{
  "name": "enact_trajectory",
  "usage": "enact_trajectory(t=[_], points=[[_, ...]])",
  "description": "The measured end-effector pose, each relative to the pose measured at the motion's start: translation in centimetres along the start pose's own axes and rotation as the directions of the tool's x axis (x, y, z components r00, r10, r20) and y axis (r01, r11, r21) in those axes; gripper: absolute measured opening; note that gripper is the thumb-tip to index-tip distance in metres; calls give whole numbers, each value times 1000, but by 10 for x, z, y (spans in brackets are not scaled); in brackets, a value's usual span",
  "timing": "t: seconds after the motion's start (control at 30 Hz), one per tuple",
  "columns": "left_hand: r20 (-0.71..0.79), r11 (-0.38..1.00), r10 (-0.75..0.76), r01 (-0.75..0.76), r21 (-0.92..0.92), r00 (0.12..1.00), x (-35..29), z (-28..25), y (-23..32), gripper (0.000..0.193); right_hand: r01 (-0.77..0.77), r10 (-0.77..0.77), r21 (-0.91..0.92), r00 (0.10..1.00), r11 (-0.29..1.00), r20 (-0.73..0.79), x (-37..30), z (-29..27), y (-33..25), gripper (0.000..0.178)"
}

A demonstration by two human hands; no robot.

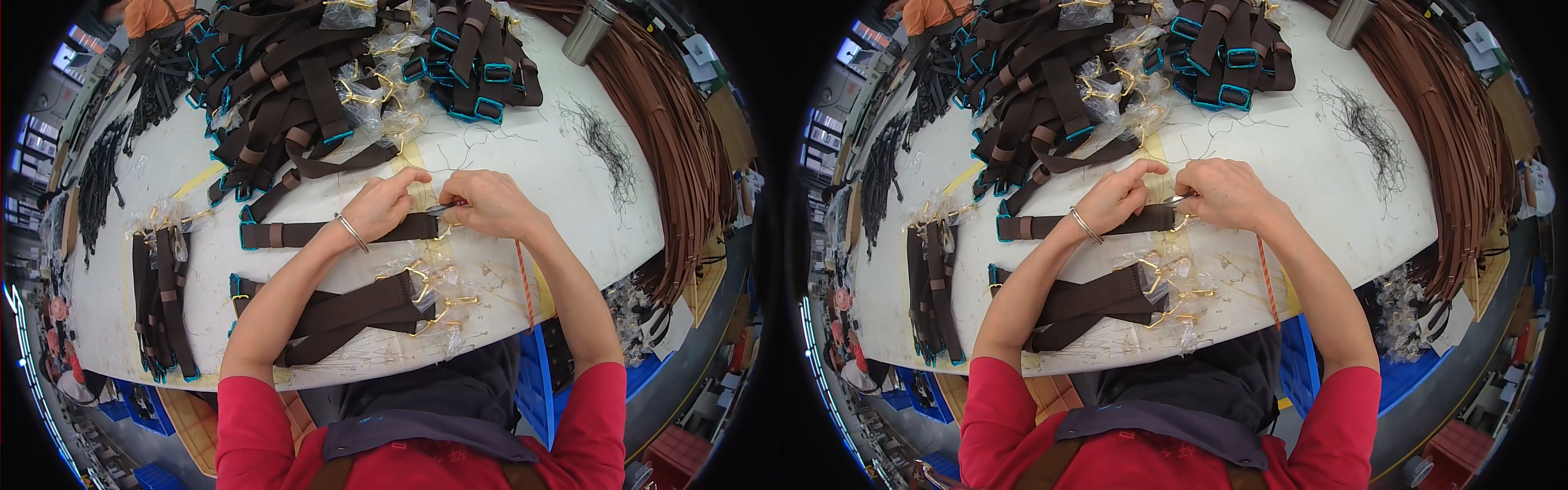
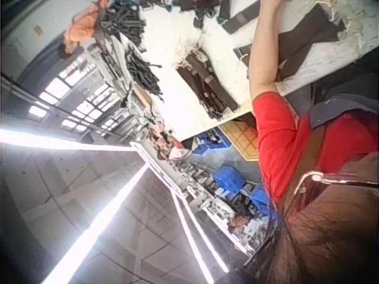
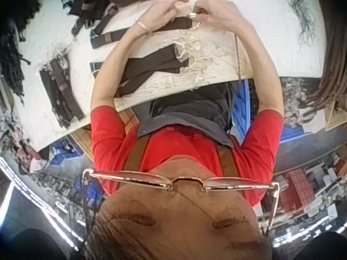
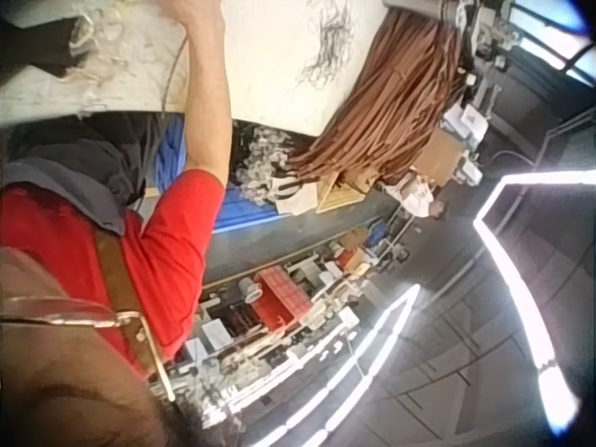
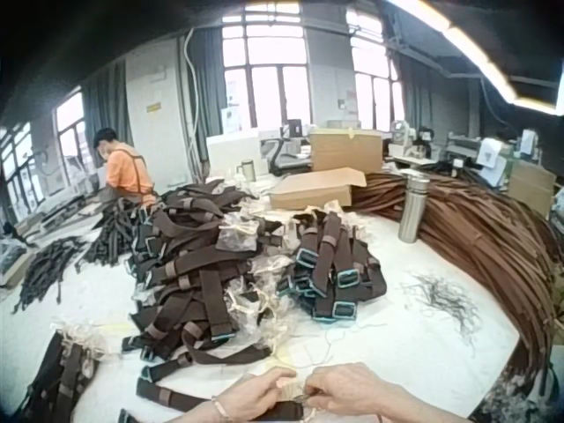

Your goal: The person uses a small knife to cut plastic packaging from brown straps with teal buckles and gold hooks. They then fold the straps and place them on the table. The process is repeated for multiple straps throughout the video.

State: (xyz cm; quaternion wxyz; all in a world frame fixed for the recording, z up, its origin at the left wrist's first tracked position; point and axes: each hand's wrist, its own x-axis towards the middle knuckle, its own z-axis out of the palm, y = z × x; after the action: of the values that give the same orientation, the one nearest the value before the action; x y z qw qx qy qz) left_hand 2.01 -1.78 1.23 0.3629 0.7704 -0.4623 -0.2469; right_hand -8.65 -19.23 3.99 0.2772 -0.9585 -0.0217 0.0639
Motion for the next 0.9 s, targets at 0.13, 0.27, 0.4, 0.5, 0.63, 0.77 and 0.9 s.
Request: enact_trajectory(t=[0.13, 0.27, 0.4, 0.5, 0.63, 0.77, 0.9], points=[[99, 978, 88, -105, 179, 991, 3, -1, 3, 23, -13, 13, 35, 1000, 999, -8, 1, 1, 3, 15], [54, 967, 146, -154, 201, 988, 2, 6, -10, 13, -42, 41, 39, 998, 998, 43, 3, -2, -1, 17], [24, 960, 122, -124, 250, 992, 1, 10, -5, 7, -38, 36, 79, 999, 996, 27, 4, -2, -1, 16], [21, 954, 114, -115, 277, 993, -1, 10, -5, 8, -25, 25, 29, 1000, 999, 10, 4, 0, -2, 16], [28, 950, 89, -93, 298, 996, -2, 10, 0, 7, -4, 6, 83, 1000, 997, -19, 3, 3, 1, 14], [21, 949, 99, -100, 300, 995, -2, 11, -2, 7, 16, -13, 98, 999, 995, -29, 3, 5, 0, 12], [26, 945, 103, -106, 310, 994, -2, 12, -5, 8, 54, -49, 95, 997, 994, -53, 2, 8, 3, 12]])
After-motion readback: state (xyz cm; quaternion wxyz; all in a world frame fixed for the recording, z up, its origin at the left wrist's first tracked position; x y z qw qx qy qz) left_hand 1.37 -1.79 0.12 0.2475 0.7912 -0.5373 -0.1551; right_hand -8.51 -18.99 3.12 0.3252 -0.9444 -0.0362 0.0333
